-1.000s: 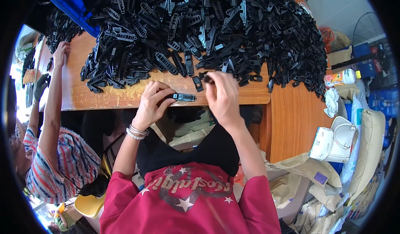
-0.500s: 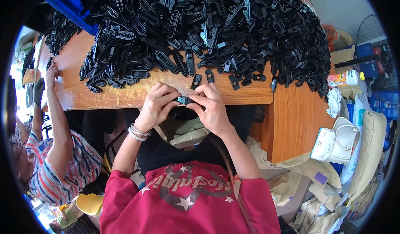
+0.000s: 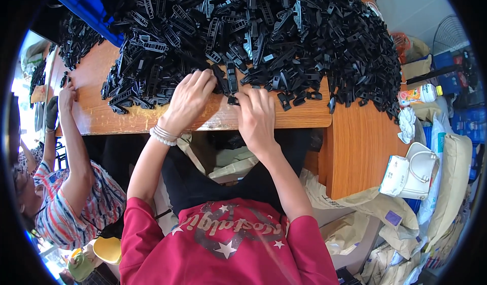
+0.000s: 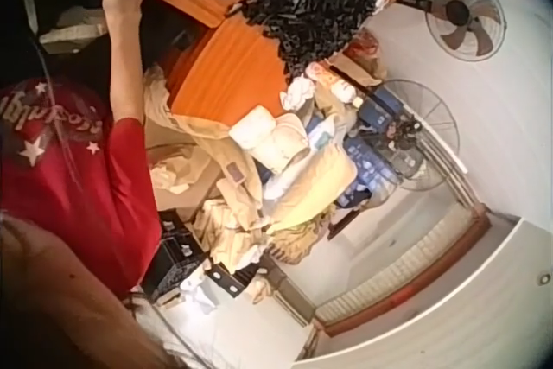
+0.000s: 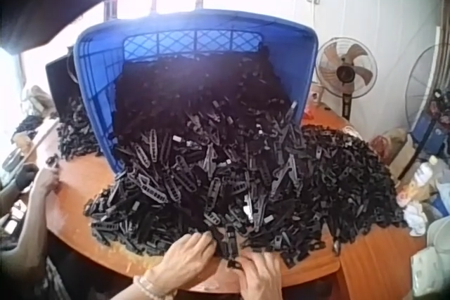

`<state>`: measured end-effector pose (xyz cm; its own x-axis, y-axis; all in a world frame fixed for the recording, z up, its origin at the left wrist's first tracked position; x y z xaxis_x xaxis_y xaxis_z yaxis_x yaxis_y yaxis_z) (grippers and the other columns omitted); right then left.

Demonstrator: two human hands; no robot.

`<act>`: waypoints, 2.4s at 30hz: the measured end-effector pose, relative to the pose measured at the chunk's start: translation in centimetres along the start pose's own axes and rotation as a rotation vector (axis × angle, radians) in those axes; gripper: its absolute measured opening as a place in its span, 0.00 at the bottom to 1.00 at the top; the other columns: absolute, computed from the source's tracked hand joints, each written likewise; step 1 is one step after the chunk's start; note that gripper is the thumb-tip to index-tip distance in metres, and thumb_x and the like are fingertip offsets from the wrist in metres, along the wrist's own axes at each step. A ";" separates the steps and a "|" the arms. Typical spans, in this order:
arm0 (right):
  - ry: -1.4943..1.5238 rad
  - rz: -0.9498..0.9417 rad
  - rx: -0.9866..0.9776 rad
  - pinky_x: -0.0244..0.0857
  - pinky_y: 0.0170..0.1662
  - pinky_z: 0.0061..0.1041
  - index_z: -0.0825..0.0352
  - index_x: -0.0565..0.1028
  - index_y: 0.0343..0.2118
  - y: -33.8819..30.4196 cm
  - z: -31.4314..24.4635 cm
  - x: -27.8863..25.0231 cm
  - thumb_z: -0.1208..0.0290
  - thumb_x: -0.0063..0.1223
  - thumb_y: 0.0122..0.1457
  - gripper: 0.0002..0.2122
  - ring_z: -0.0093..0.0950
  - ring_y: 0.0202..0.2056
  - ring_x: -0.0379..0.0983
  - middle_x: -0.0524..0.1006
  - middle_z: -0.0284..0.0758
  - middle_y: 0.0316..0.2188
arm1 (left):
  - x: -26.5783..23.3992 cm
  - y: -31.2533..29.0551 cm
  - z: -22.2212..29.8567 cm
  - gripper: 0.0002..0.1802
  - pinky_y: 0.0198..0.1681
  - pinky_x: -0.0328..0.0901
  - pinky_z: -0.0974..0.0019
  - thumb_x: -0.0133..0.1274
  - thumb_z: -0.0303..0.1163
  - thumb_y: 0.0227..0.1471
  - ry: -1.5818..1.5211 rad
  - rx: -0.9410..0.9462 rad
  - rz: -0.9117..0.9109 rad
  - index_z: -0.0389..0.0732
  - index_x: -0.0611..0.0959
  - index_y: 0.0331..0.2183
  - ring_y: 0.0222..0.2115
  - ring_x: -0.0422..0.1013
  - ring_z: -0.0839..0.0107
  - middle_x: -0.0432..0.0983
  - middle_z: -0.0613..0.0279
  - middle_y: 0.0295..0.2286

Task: Manually assembling small black plastic components by snapping them together at a workbench.

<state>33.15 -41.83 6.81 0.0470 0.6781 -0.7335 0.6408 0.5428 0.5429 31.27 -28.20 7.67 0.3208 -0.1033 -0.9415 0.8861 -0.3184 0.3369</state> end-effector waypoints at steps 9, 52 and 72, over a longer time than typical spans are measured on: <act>0.474 0.068 0.438 0.64 0.30 0.21 0.68 0.74 0.51 -3.4 2.2 -1.1 0.76 0.43 0.67 0.12 0.23 0.26 0.69 0.75 0.36 0.30 | -0.6 -5.0 4.6 0.11 0.24 0.66 0.67 0.65 0.25 0.43 -0.253 0.033 0.282 0.35 0.80 0.30 0.24 0.72 0.68 0.73 0.61 0.27; 0.776 0.032 0.641 0.63 0.28 0.20 0.68 0.71 0.48 -2.5 4.7 0.2 0.71 0.41 0.69 0.11 0.21 0.26 0.70 0.73 0.34 0.30 | -0.1 -5.8 1.7 0.15 0.34 0.70 0.62 0.62 0.20 0.45 -0.833 -0.439 0.202 0.33 0.78 0.37 0.32 0.73 0.57 0.73 0.54 0.38; 0.547 -0.258 0.156 0.64 0.37 0.24 0.72 0.81 0.38 -0.6 1.3 0.9 0.83 0.64 0.46 0.13 0.28 0.35 0.68 0.73 0.34 0.32 | 0.3 -4.4 1.7 0.14 0.40 0.66 0.62 0.58 0.18 0.43 -0.753 -0.235 0.126 0.34 0.82 0.37 0.37 0.69 0.57 0.74 0.56 0.36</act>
<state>33.81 -42.21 5.29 -0.4971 0.7127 -0.4950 0.6855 0.6723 0.2796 26.91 -28.44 5.91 0.1855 -0.7608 -0.6218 0.9323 -0.0636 0.3560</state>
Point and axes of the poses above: each hand's wrist, its own y-axis towards the middle knuckle, its own x-axis out of the palm, z = x × y, the point moved 7 cm from there along y, towards the middle knuckle
